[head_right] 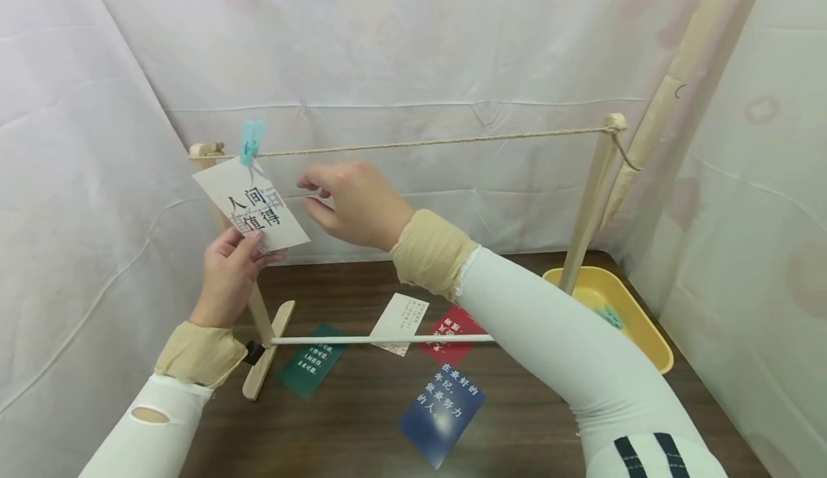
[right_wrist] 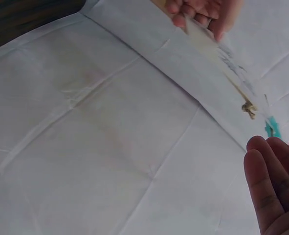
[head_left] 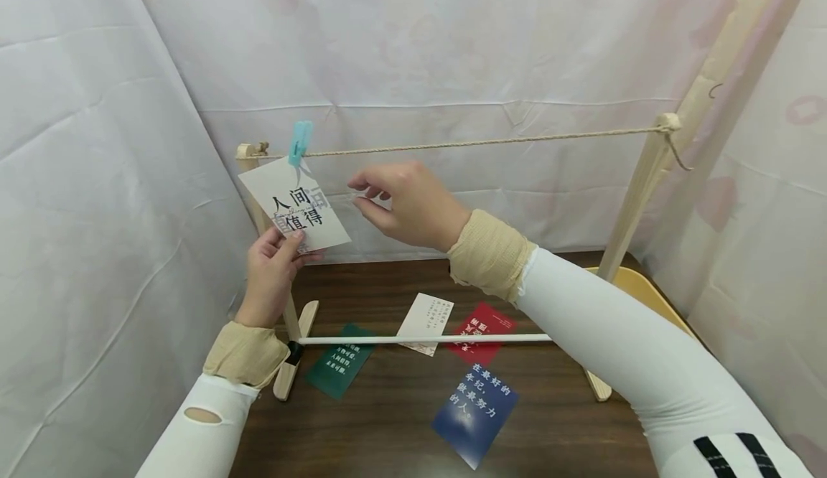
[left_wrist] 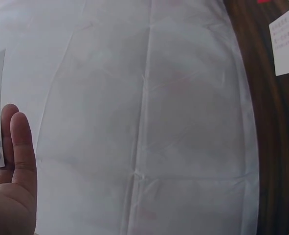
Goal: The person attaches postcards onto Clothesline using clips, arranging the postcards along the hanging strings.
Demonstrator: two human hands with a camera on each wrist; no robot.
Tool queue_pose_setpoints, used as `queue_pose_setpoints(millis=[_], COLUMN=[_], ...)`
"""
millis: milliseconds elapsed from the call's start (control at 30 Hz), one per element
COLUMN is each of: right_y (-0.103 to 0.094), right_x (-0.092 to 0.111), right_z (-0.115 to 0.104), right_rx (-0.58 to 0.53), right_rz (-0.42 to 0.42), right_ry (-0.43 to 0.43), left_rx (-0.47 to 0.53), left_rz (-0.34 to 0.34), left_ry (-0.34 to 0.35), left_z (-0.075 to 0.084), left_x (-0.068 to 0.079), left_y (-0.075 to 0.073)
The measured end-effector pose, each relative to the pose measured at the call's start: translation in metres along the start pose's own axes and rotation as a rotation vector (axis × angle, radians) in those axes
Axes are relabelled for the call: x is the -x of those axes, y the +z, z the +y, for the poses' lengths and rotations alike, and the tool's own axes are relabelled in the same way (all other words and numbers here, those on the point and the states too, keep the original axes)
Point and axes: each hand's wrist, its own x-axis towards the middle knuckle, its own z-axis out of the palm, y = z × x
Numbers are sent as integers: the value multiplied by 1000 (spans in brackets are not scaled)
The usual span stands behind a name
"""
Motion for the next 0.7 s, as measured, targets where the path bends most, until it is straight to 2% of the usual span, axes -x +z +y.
queue_pose_setpoints(millis=[200,300,467,700], right_y=[4,5,6,6], right_x=[23,35,52,74], right_z=[16,24,37,45], right_rx=[-31,-36,-37,-45], right_rz=[7,9,20,36], right_ry=[32,64,111,165], left_rx=[56,91,85,81], left_rz=[1,4,-2,-34], left_ry=[12,-3,-38,-49], left_z=[-5,-9,-18,-29], left_x=[1,2,5,7], left_y=[-1,0,3,3])
